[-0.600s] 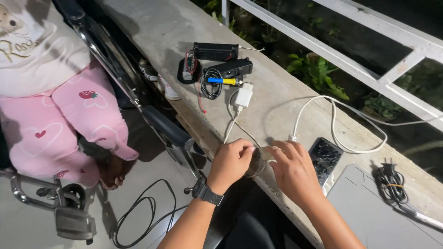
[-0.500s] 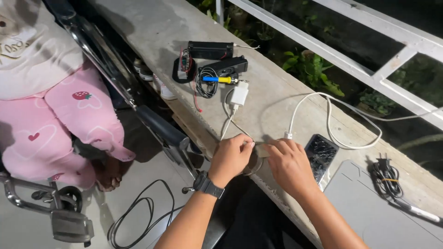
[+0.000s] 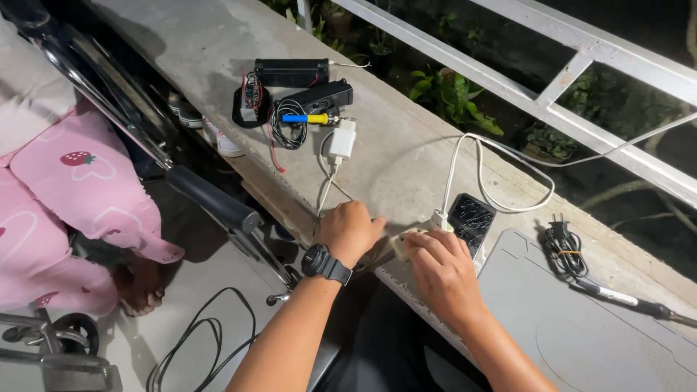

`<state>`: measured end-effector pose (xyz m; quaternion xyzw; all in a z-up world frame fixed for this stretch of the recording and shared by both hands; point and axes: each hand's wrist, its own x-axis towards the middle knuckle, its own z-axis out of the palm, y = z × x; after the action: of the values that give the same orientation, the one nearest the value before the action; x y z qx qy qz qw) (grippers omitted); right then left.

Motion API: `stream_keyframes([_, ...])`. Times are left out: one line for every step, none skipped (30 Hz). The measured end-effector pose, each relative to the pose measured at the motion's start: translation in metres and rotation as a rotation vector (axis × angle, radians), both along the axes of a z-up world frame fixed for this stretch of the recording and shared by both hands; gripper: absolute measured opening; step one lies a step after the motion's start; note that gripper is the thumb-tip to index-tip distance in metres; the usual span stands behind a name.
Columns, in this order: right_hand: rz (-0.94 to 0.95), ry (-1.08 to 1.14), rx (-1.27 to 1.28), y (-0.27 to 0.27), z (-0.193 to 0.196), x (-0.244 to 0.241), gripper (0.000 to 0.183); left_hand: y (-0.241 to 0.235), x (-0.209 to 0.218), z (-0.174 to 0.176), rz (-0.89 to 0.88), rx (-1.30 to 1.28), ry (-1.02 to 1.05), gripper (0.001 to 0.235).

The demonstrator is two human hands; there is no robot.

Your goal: The person plugs a charging cable into a power strip and connects it to a smartphone with a cracked screen. They then open a tool kit, remove a pair of pliers, and place them on the work surface next to a soldering iron and other tools.

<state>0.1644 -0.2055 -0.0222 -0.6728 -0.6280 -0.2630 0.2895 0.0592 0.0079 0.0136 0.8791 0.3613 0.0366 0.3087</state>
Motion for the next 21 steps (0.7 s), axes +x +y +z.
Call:
stream_keyframes([-0.003,0.0,0.009,-0.003,0.002,-0.002,0.016,0.0,0.003,-0.009,-0.003,0.009,0.0,0.046])
stream_keyframes([0.008,0.037,-0.022,-0.005,0.005,-0.004,0.011,0.0,0.005,-0.017,-0.021,0.035,0.064,0.043])
stream_keyframes([0.031,0.078,-0.055,-0.007,0.007,-0.009,0.008,0.0,0.003,-0.025,-0.029,0.058,0.133,0.042])
stream_keyframes([0.039,0.082,-0.047,-0.005,0.007,-0.009,0.008,0.003,0.0,-0.026,-0.021,0.066,0.138,0.042])
stream_keyframes([0.019,0.048,-0.056,-0.003,0.007,-0.009,0.01,0.005,-0.003,-0.028,0.016,0.099,0.098,0.036])
stream_keyframes([-0.001,0.014,-0.066,-0.001,0.008,-0.009,0.011,0.007,-0.007,-0.03,0.053,0.132,0.058,0.031])
stream_keyframes([0.022,0.01,-0.05,0.002,0.007,-0.006,0.011,0.011,-0.012,-0.036,0.077,0.147,0.056,0.031])
stream_keyframes([0.023,0.001,-0.042,0.005,0.006,-0.003,0.012,0.016,-0.017,-0.041,0.169,0.203,0.018,0.021])
stream_keyframes([0.034,-0.001,-0.035,0.01,0.004,-0.003,0.014,0.022,-0.026,-0.047,0.267,0.26,-0.013,0.017])
stream_keyframes([0.066,0.001,-0.021,0.015,0.001,0.002,0.014,0.029,-0.031,-0.056,0.299,0.275,-0.008,0.017])
stream_keyframes([0.066,0.011,-0.017,0.018,-0.001,0.005,0.015,0.035,-0.037,-0.065,0.296,0.368,-0.062,0.013])
stream_keyframes([0.067,0.021,-0.013,0.022,-0.005,0.009,0.017,0.041,-0.043,-0.076,0.292,0.462,-0.113,0.011])
stream_keyframes([0.087,0.025,-0.008,0.024,-0.009,0.009,0.017,0.037,-0.05,-0.063,0.31,0.469,-0.105,0.011])
stream_keyframes([0.06,0.039,-0.025,0.025,-0.014,0.01,0.015,0.032,-0.057,-0.051,0.271,0.305,-0.102,0.02])
stream_keyframes([0.028,0.047,-0.043,0.026,-0.017,0.014,0.014,0.026,-0.059,-0.038,0.225,0.141,-0.108,0.032])
stream_keyframes([0.043,0.046,-0.04,0.024,-0.019,0.014,0.014,0.024,-0.058,-0.039,0.24,0.145,-0.108,0.032])
stream_keyframes([-0.005,0.081,-0.12,0.023,-0.021,0.015,0.015,0.024,-0.055,-0.04,0.207,0.221,-0.28,0.026])
stream_keyframes([-0.053,0.115,-0.199,0.023,-0.023,0.016,0.019,0.024,-0.053,-0.04,0.171,0.299,-0.452,0.026])
stream_keyframes([-0.044,0.113,-0.193,0.022,-0.021,0.013,0.019,0.039,-0.03,-0.063,0.179,0.307,-0.452,0.026])
stream_keyframes([-0.071,0.151,-0.253,0.02,-0.02,0.01,0.023,0.055,-0.008,-0.086,0.171,0.328,-0.602,0.019])
stream_keyframes([-0.103,0.191,-0.315,0.018,-0.018,0.006,0.028,0.07,0.015,-0.109,0.156,0.346,-0.75,0.016])
